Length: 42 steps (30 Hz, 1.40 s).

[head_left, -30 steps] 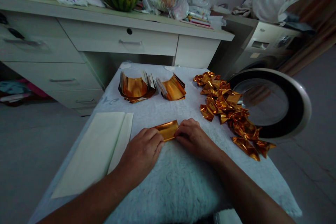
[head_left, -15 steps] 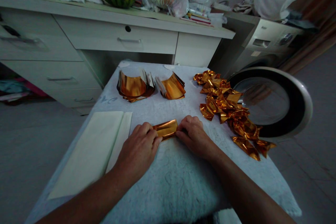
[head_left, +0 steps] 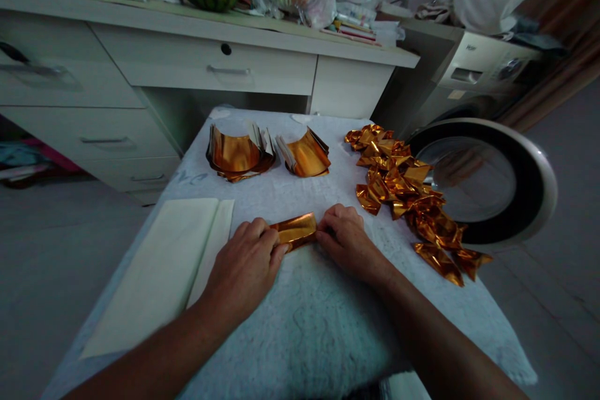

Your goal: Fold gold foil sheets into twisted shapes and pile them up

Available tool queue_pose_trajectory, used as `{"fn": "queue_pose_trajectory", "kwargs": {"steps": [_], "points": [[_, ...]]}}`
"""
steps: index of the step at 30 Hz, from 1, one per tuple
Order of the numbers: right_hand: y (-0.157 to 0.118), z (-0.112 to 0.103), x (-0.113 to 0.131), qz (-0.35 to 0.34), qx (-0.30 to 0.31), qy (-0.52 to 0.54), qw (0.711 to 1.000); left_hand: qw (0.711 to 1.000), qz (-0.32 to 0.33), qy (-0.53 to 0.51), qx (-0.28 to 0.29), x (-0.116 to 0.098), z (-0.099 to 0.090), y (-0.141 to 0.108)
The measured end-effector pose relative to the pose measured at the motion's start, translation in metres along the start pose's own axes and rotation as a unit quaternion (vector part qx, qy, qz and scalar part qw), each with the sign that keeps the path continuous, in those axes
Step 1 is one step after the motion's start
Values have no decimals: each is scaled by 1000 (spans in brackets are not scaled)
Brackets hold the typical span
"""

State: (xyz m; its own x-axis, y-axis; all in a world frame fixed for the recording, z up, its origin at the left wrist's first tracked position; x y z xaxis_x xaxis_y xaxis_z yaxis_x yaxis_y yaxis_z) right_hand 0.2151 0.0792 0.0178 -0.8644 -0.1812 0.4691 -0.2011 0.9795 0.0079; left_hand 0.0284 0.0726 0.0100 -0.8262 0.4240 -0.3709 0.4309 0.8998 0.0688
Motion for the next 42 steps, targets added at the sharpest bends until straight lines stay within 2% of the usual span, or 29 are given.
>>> {"fn": "queue_pose_trajectory", "kwargs": {"steps": [14,21,42], "points": [[2,5,-2,44,-20,2,999,1000,7,-2,-3,0,-1,0],[2,6,-1,53,-23,-15,998,1000,-7,17,18,-1,-2,2],[0,10,-1,49,-38,-37,997,999,-8,25,38,-5,-4,3]]}}
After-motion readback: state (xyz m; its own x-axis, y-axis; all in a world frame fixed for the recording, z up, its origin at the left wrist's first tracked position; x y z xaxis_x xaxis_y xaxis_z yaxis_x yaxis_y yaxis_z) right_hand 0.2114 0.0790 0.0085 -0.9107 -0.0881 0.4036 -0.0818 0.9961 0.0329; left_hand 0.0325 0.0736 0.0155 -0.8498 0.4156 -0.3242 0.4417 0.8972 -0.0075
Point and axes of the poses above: each hand's wrist, its own y-axis towards the middle knuckle, its own z-axis out of the palm, x = y × z, the point moved 4 cm from there along y, towards the middle knuckle, and after that the axes turned 5 degrees about -y, right-handed, at the moved point
